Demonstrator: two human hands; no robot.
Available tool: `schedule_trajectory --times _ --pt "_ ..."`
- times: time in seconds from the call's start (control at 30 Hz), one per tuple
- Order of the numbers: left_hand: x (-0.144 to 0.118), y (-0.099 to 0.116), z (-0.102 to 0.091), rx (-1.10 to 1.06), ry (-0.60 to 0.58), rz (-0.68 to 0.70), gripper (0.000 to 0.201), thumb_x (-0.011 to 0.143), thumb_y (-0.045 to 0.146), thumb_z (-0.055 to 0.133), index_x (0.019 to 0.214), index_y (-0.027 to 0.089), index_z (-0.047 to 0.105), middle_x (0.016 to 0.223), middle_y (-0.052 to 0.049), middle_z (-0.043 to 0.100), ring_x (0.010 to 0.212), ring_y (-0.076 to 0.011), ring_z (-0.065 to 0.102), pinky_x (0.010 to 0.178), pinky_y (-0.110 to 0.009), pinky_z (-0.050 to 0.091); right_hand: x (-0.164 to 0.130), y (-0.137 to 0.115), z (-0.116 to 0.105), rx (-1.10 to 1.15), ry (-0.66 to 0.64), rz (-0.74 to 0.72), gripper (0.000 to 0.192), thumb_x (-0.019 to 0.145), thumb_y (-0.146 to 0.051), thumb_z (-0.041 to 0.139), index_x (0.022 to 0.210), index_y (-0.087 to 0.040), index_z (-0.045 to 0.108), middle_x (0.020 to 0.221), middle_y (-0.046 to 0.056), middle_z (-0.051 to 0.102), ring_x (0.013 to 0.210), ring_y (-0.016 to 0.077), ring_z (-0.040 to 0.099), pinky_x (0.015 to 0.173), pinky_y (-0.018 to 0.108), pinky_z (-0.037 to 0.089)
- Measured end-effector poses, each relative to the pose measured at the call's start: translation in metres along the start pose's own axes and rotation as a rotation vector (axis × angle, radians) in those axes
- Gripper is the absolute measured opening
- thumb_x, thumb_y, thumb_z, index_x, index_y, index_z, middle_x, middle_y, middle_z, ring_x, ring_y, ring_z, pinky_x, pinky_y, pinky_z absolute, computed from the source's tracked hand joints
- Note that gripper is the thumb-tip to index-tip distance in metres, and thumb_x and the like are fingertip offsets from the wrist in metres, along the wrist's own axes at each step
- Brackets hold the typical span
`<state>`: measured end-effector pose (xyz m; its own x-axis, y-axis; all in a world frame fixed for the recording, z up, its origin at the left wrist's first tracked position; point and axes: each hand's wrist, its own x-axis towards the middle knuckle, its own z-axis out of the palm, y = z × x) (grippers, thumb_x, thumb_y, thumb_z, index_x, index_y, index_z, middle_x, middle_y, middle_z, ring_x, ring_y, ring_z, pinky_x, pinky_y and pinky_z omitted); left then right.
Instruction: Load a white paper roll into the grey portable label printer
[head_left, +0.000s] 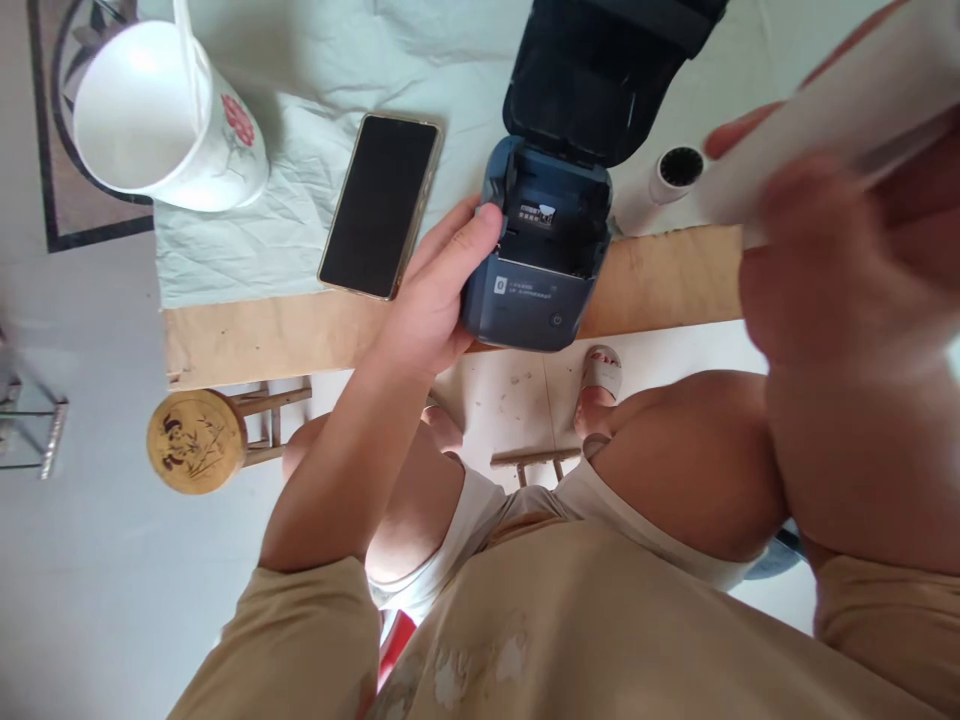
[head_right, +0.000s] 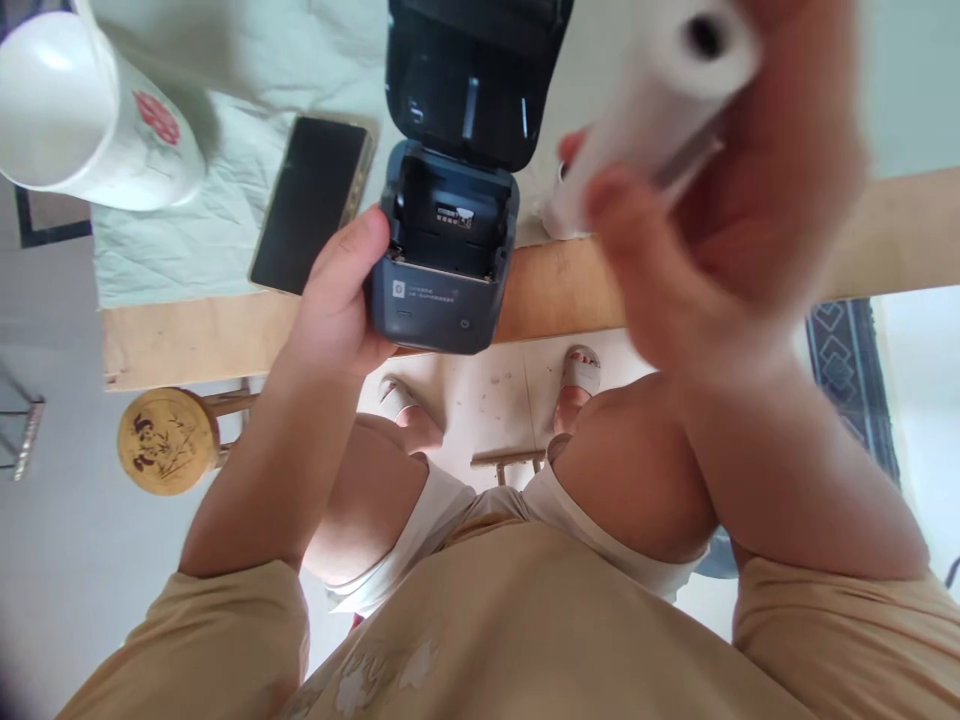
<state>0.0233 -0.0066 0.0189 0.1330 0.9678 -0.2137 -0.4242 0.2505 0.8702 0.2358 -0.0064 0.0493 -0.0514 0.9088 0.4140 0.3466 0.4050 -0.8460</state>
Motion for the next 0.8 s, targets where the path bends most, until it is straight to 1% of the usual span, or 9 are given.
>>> schedule_trajectory --times 0.07,0.13,0.17,0.3,0.4,0.5,0.63,0.7,0.8 --pt "0.0 0.0 0.0 0.012 0.01 0.011 0.029 0.088 0.044 0.057 0.09 0.016 0.063 0.075 0.0 0.061 0.059 -0.0057 0.059 0.049 -0.017 0.045 0.001 -0.003 0.015 -0.061 -0.058 -0.18 0.034 0.081 -0.037 0.065 0.113 -0.023 0.061 0.13 -0.001 0.056 0.095 0.012 0.066 0.091 0.025 0.056" --pt "0.001 0.0 0.0 0.034 0.019 0.009 0.03 0.088 0.046 0.056 0.092 0.017 0.064 0.075 0.0 0.062 0.06 -0.0069 0.061 0.05 -0.017 0.045 0.006 -0.002 0.024 -0.114 -0.174 -0.168 0.039 0.079 -0.034 0.068 0.114 -0.024 0.056 0.113 -0.001 0.064 0.095 0.0134 0.067 0.082 0.027 0.058" --pt "0.001 0.0 0.0 0.047 0.021 0.003 0.031 0.088 0.047 0.056 0.094 0.018 0.065 0.076 0.0 0.064 0.062 -0.0082 0.063 0.051 -0.018 0.046 0.009 -0.002 0.027 -0.18 -0.185 -0.159 0.036 0.078 -0.032 0.069 0.111 -0.024 0.056 0.108 -0.002 0.066 0.093 0.0144 0.068 0.079 0.029 0.057" --pt "0.003 -0.001 -0.004 0.098 0.025 -0.006 0.035 0.089 0.05 0.052 0.094 0.018 0.066 0.085 -0.002 0.068 0.081 -0.0147 0.07 0.063 -0.023 0.054 0.021 -0.001 0.035 -0.524 -0.192 -0.148 0.019 0.077 -0.028 0.066 0.093 -0.024 0.058 0.105 -0.001 0.069 0.091 0.0186 0.068 0.075 0.034 0.052" --pt "0.003 -0.003 -0.007 0.112 0.012 0.02 0.034 0.091 0.048 0.05 0.094 0.018 0.066 0.089 -0.002 0.07 0.101 -0.0194 0.07 0.077 -0.027 0.057 0.023 0.0 0.039 -0.571 -0.249 -0.224 0.004 0.081 -0.023 0.057 0.084 -0.022 0.06 0.105 -0.002 0.069 0.093 0.0165 0.066 0.078 0.032 0.049" --pt "0.004 -0.004 -0.008 0.077 -0.046 0.05 0.032 0.091 0.045 0.05 0.098 0.019 0.066 0.092 -0.003 0.071 0.113 -0.0217 0.065 0.092 -0.033 0.055 0.02 -0.002 0.039 -0.565 -0.236 -0.304 0.017 0.088 -0.026 0.048 0.081 -0.022 0.064 0.102 0.0 0.067 0.09 0.0148 0.062 0.075 0.031 0.045" --pt "0.008 -0.006 -0.01 0.02 -0.181 0.154 0.04 0.085 0.049 0.056 0.112 0.02 0.063 0.112 -0.004 0.069 0.117 -0.0203 0.061 0.104 -0.033 0.047 0.008 -0.009 0.037 -0.6 -0.154 -0.421 0.019 0.088 -0.023 0.048 0.076 -0.023 0.063 0.073 0.0 0.059 0.071 0.0133 0.052 0.066 0.031 0.036" --pt "0.009 -0.007 -0.012 0.014 -0.225 0.203 0.048 0.082 0.05 0.061 0.121 0.022 0.059 0.12 -0.003 0.065 0.115 -0.0183 0.06 0.104 -0.031 0.046 0.002 -0.01 0.039 -0.584 -0.141 -0.485 0.019 0.088 -0.02 0.048 0.076 -0.023 0.063 0.071 -0.001 0.058 0.07 0.0129 0.05 0.066 0.031 0.034" --pt "0.008 -0.008 -0.015 0.079 -0.249 0.201 0.048 0.078 0.038 0.069 0.123 0.028 0.057 0.111 0.001 0.066 0.099 -0.0124 0.064 0.091 -0.025 0.049 -0.003 -0.008 0.041 -0.572 -0.185 -0.525 0.021 0.091 -0.025 0.048 0.077 -0.023 0.064 0.075 -0.002 0.061 0.071 0.0128 0.049 0.065 0.032 0.032"
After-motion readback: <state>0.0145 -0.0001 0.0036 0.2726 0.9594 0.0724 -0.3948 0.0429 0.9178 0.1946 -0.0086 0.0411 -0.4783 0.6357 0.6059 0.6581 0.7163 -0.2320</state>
